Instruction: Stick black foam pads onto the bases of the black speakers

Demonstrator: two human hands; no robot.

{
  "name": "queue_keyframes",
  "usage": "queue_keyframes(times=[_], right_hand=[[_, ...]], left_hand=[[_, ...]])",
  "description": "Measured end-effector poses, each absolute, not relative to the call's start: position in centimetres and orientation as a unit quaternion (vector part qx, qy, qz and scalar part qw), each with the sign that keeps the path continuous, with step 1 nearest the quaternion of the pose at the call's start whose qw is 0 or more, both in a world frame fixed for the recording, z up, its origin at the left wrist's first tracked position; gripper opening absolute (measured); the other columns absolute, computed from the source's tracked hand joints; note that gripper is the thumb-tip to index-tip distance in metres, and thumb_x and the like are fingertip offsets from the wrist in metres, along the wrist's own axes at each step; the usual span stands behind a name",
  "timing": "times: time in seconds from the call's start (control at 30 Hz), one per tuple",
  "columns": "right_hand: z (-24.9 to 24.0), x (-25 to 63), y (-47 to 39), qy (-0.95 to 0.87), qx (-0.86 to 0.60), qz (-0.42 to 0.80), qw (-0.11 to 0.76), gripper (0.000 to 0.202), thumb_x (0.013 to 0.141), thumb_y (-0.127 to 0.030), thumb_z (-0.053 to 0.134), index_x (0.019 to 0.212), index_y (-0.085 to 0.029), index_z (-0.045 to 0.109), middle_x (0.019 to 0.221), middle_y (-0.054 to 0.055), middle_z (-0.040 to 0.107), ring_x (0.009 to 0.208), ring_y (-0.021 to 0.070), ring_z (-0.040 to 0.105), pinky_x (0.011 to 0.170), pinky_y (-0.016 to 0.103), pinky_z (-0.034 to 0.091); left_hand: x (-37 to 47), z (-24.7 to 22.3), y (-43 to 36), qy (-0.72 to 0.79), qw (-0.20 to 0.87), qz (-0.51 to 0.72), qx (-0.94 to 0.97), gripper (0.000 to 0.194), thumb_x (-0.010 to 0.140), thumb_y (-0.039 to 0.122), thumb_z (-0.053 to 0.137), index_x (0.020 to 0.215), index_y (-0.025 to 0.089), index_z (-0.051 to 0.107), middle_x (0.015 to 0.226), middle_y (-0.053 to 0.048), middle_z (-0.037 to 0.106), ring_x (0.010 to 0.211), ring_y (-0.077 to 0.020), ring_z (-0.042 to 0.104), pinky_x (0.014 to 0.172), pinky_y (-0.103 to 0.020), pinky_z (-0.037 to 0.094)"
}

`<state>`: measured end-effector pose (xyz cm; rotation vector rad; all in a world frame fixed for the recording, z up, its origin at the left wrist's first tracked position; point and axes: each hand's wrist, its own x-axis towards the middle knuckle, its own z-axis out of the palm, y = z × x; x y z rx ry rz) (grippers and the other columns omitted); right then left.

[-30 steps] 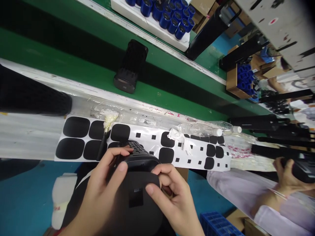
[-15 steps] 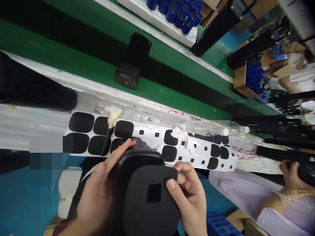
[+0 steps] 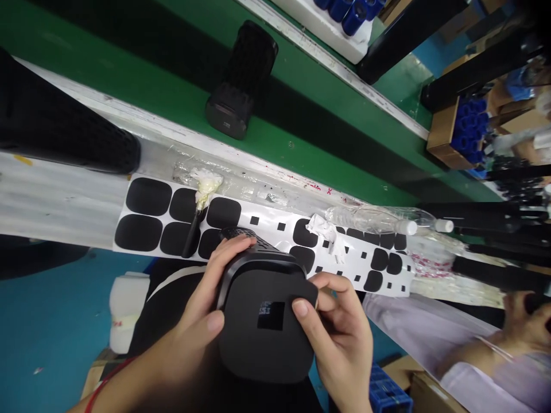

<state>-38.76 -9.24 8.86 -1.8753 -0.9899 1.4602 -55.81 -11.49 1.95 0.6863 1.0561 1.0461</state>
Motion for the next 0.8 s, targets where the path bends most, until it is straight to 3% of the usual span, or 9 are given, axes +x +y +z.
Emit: queue_keyframes(times=[0.13, 0.57, 0.8], right_hand=[[8.78, -38.7, -9.22, -0.374, -0.701, 0.538, 0.283, 0.028, 0.09, -0.046, 0.072, 0.1, -0.027, 0.054, 0.058, -0.01, 0.039, 0.054, 0.0089, 0.034, 0.054, 0.021, 0.03], [8.71, -38.66, -9.2, -0.363, -0.705, 0.548, 0.268, 0.029, 0.09, -0.046, 0.072, 0.101, -0.026, 0.054, 0.058, -0.01, 0.037, 0.053, 0.0093, 0.031, 0.052, 0.022, 0.026], [8.75, -38.65, -9.06, -0.374, -0.703, 0.544, 0.266, 0.025, 0.09, -0.042, 0.071, 0.1, -0.025, 0.055, 0.056, -0.01, 0.036, 0.053, 0.009, 0.03, 0.051, 0.021, 0.028]], left_hand=[[-55.93, 2.22, -11.58, 0.482, 0.696, 0.448, 0.287, 0.062, 0.086, 0.072, 0.053, 0.143, 0.048, 0.051, 0.16, 0.006, 0.041, 0.149, -0.039, 0.029, 0.127, -0.056, -0.001], [-56.03, 2.31, -11.54, 0.484, 0.685, 0.443, 0.317, 0.051, 0.092, 0.063, 0.048, 0.142, 0.054, 0.049, 0.158, 0.01, 0.042, 0.149, -0.0341, 0.029, 0.128, -0.051, -0.002], [-55.86, 2.04, -11.51, 0.491, 0.666, 0.449, 0.338, 0.05, 0.094, 0.061, 0.049, 0.142, 0.05, 0.049, 0.157, 0.008, 0.044, 0.148, -0.0345, 0.031, 0.127, -0.054, 0.002]])
